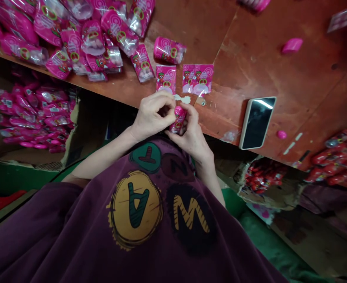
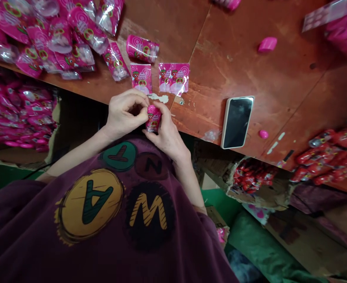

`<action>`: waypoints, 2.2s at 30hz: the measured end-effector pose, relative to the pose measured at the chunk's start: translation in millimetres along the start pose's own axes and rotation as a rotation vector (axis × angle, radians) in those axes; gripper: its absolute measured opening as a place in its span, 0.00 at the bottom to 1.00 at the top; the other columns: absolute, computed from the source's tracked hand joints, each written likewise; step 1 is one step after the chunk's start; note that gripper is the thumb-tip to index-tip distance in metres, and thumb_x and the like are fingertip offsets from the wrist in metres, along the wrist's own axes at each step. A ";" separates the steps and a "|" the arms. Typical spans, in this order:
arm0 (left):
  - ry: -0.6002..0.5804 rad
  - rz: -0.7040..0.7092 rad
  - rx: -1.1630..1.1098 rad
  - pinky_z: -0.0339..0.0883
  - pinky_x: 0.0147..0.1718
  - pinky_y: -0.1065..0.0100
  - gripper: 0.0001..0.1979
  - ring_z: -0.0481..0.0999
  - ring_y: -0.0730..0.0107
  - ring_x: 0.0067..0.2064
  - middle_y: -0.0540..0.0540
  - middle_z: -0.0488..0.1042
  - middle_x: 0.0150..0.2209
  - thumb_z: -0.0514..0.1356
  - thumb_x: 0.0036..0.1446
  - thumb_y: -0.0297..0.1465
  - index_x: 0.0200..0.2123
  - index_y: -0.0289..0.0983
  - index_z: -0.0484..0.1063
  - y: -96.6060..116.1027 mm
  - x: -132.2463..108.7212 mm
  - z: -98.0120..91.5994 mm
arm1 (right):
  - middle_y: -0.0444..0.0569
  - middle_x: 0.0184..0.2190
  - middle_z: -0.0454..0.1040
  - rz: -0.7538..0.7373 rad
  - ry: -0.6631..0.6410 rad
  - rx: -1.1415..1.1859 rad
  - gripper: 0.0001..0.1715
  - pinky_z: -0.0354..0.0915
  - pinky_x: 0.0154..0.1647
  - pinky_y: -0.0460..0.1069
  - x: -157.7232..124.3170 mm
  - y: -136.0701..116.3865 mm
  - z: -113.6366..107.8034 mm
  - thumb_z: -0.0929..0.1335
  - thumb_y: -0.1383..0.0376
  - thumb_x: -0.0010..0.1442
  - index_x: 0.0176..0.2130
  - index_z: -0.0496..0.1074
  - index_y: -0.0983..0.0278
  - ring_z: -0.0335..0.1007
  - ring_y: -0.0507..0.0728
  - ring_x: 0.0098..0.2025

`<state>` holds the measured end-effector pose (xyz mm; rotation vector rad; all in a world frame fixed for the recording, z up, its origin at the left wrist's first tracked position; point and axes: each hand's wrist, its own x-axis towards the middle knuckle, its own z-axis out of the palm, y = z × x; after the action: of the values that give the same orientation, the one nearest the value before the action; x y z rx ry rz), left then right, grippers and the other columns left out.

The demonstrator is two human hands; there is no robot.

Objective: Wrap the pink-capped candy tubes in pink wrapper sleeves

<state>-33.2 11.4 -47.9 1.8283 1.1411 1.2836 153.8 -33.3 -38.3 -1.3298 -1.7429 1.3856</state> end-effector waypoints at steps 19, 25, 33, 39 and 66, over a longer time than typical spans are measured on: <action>-0.239 -0.190 -0.014 0.74 0.33 0.62 0.11 0.79 0.68 0.34 0.48 0.79 0.33 0.65 0.62 0.35 0.28 0.40 0.70 5.1 -0.7 -21.0 | 0.48 0.52 0.76 0.061 -0.121 0.041 0.38 0.73 0.61 0.63 12.9 -22.7 -20.8 0.81 0.48 0.50 0.55 0.71 0.57 0.74 0.63 0.53; -0.182 -0.232 -0.062 0.77 0.33 0.63 0.11 0.81 0.68 0.36 0.48 0.79 0.34 0.64 0.66 0.36 0.30 0.41 0.73 -4.0 -3.6 -18.7 | 0.48 0.51 0.77 0.170 -0.118 0.287 0.41 0.80 0.49 0.55 12.9 -26.3 -20.3 0.85 0.50 0.44 0.54 0.74 0.56 0.76 0.60 0.50; -0.177 -0.421 -0.293 0.80 0.31 0.64 0.15 0.83 0.69 0.31 0.48 0.79 0.31 0.55 0.76 0.41 0.45 0.42 0.79 -8.2 -8.5 -23.9 | 0.52 0.65 0.69 0.083 0.003 0.246 0.46 0.80 0.56 0.62 7.9 -18.4 4.9 0.81 0.47 0.52 0.63 0.67 0.51 0.71 0.68 0.65; -0.179 -0.378 -0.284 0.83 0.40 0.63 0.10 0.86 0.65 0.42 0.45 0.84 0.42 0.65 0.69 0.39 0.48 0.42 0.81 7.6 -12.9 -27.4 | 0.52 0.67 0.67 -0.081 0.079 0.021 0.45 0.66 0.72 0.72 11.9 -2.5 7.4 0.78 0.47 0.59 0.68 0.62 0.50 0.64 0.71 0.71; -0.425 -0.106 0.021 0.77 0.37 0.63 0.06 0.81 0.66 0.34 0.48 0.80 0.33 0.62 0.67 0.34 0.40 0.40 0.77 0.8 16.3 -54.8 | 0.53 0.67 0.67 -0.074 -0.054 -0.079 0.49 0.68 0.70 0.72 14.6 -6.6 -1.5 0.76 0.39 0.57 0.68 0.62 0.51 0.66 0.73 0.69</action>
<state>-82.2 26.3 -22.4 1.9088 1.0005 0.7735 147.4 -19.2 -34.0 -1.2662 -1.8805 1.3355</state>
